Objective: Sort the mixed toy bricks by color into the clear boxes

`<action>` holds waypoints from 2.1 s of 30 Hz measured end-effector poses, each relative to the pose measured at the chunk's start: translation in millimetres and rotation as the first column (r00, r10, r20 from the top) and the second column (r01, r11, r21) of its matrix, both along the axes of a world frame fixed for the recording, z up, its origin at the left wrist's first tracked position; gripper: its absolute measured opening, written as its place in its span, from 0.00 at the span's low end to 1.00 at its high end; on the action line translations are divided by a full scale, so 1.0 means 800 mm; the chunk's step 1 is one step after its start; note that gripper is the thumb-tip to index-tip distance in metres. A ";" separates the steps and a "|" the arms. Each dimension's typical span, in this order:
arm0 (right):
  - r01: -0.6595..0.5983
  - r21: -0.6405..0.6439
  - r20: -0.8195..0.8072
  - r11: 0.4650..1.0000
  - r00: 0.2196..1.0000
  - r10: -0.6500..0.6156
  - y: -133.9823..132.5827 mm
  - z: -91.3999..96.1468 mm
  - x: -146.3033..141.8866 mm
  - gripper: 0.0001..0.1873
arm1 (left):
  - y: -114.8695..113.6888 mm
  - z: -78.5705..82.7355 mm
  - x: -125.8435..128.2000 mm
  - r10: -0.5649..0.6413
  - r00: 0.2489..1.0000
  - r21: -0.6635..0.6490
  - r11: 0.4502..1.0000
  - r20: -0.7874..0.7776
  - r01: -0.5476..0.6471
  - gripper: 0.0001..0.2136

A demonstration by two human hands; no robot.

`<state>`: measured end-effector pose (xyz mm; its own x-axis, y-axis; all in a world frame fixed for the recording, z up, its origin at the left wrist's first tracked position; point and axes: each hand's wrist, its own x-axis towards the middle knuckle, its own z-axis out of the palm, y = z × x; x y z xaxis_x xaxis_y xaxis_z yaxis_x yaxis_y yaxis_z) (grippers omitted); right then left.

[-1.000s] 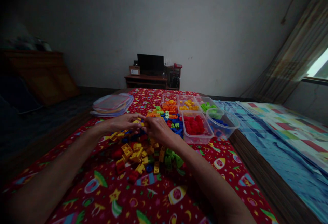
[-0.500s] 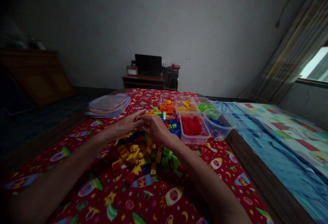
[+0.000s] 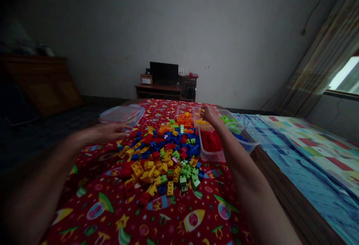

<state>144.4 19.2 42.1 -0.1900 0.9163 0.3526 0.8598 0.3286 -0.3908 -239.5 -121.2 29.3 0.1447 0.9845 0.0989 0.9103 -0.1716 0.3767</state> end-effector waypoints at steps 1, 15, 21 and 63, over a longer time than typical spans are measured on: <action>0.035 0.033 0.026 0.999 0.999 -0.036 0.006 0.004 0.004 0.20 | 0.000 -0.004 -0.005 -0.011 0.999 -0.047 0.999 -0.035 0.010 0.24; -0.227 0.192 0.004 0.955 0.973 0.231 -0.096 -0.011 -0.037 0.15 | 0.009 -0.037 0.016 0.018 0.985 -0.410 0.908 -0.173 -0.089 0.30; -0.446 0.054 0.097 0.894 0.893 0.439 -0.141 -0.018 -0.073 0.11 | 0.014 -0.030 0.016 -0.077 0.986 -0.257 0.966 -0.148 0.037 0.24; -0.490 0.025 -0.354 0.871 0.811 0.466 -0.151 -0.041 -0.107 0.18 | -0.001 -0.039 0.157 -0.162 0.670 0.041 0.981 0.725 0.192 0.31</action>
<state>58.9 -101.9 9.3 -0.4906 0.7638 0.4194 0.4111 0.6272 -0.6615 -114.2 -122.2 -2.0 0.2150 0.9530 0.2134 0.3065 -0.2733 0.9118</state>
